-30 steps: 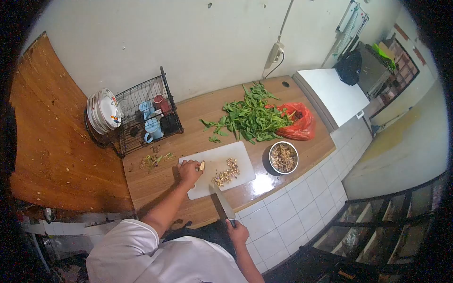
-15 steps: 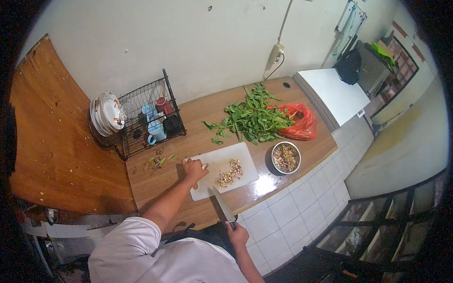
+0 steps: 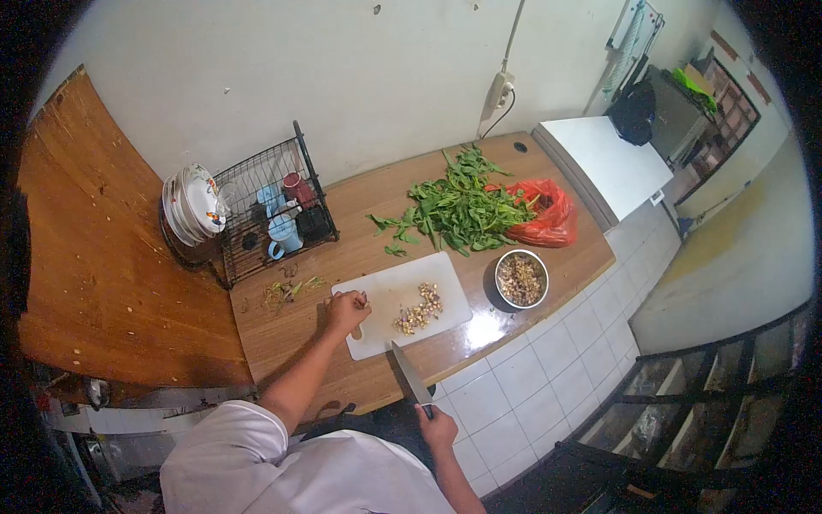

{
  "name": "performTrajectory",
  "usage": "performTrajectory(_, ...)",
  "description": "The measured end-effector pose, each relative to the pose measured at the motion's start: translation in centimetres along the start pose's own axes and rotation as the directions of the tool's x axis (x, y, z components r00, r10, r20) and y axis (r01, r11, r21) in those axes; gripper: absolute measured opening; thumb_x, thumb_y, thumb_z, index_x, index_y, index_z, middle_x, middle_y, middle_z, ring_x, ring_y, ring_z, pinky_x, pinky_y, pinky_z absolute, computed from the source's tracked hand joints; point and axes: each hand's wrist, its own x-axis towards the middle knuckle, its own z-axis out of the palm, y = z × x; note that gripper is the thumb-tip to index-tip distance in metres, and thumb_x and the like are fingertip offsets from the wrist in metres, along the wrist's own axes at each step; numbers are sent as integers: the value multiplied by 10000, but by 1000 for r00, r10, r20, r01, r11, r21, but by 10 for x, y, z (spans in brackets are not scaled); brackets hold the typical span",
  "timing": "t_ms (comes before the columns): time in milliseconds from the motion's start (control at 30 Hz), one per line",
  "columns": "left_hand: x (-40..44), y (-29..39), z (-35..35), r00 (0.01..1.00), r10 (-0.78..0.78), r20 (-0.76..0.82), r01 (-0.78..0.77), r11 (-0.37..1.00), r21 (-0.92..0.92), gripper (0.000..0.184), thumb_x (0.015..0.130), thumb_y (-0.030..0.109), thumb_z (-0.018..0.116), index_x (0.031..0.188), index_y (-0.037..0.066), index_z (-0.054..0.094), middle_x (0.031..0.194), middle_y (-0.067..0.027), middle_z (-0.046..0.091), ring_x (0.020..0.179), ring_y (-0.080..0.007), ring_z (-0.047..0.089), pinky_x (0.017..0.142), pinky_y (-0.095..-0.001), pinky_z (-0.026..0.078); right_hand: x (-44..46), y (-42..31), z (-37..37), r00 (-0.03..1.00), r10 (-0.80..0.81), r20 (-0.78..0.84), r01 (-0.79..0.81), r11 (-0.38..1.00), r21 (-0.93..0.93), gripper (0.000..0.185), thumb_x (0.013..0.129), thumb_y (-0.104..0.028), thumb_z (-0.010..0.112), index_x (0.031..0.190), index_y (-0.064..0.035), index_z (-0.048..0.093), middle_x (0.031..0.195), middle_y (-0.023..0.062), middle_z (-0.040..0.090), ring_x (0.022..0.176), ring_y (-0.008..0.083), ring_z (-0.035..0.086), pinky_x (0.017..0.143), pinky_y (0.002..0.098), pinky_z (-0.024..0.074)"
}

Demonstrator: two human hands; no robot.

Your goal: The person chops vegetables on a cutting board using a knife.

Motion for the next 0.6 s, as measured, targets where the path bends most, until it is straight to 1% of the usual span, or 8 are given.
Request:
performTrajectory(100,4,-8,10,999,54,-6,-54,997,-51,179,693,305,799,791,194,697,721,27,702,833,-212,660,870,-438,396,4,-2,3,1000,-18,9,17,1000,26,525,897,-630,617,928,-127,766,779,169,715,773,382,702,686,477,537)
performTrajectory(200,6,-10,15,991,112,72,-105,990,-92,172,711,288,779,789,184,667,708,13,691,793,-226,670,852,-425,400,6,-7,5,999,-32,-8,32,998,48,520,895,-628,623,928,-129,767,769,168,712,763,385,700,679,476,537)
performTrajectory(267,6,-1,12,989,142,47,-143,989,23,177,730,219,789,839,139,673,758,-44,712,772,-259,690,798,-417,466,8,-10,6,999,-35,-31,37,998,56,517,894,-627,626,928,-130,767,764,168,711,756,387,699,674,474,537)
performTrajectory(333,9,1,14,988,143,61,-144,990,8,174,744,214,782,860,146,671,755,-44,710,768,-258,692,811,-413,454,11,-12,5,1000,-14,21,13,999,48,561,891,-663,602,1013,-141,769,804,174,726,808,377,715,714,482,548)
performTrajectory(400,8,5,13,987,140,73,-140,990,-7,173,758,209,775,881,152,668,753,-45,708,764,-257,694,824,-410,443,10,-16,0,999,-12,39,11,999,33,569,892,-665,597,1027,-140,769,800,178,725,807,380,715,712,478,549)
performTrajectory(467,7,14,6,973,226,52,-227,973,34,183,771,200,778,901,141,664,749,-56,703,743,-268,700,773,-421,479,9,-19,-3,999,-15,52,14,1000,21,577,893,-668,592,1041,-139,769,797,181,724,807,383,715,710,475,550)
performTrajectory(567,16,14,13,980,185,78,-180,982,-60,179,759,187,762,883,119,653,744,-80,699,736,-304,688,743,-443,492,8,-15,-1,999,-14,38,13,999,41,596,894,-678,578,1001,-122,764,789,183,721,799,385,713,704,474,551)
performTrajectory(600,17,14,12,983,163,86,-153,982,-108,204,765,196,763,912,92,666,769,-116,705,768,-328,698,709,-439,540,8,-14,-2,999,-13,43,11,999,42,602,894,-682,574,994,-120,762,790,185,720,800,386,713,704,474,551)
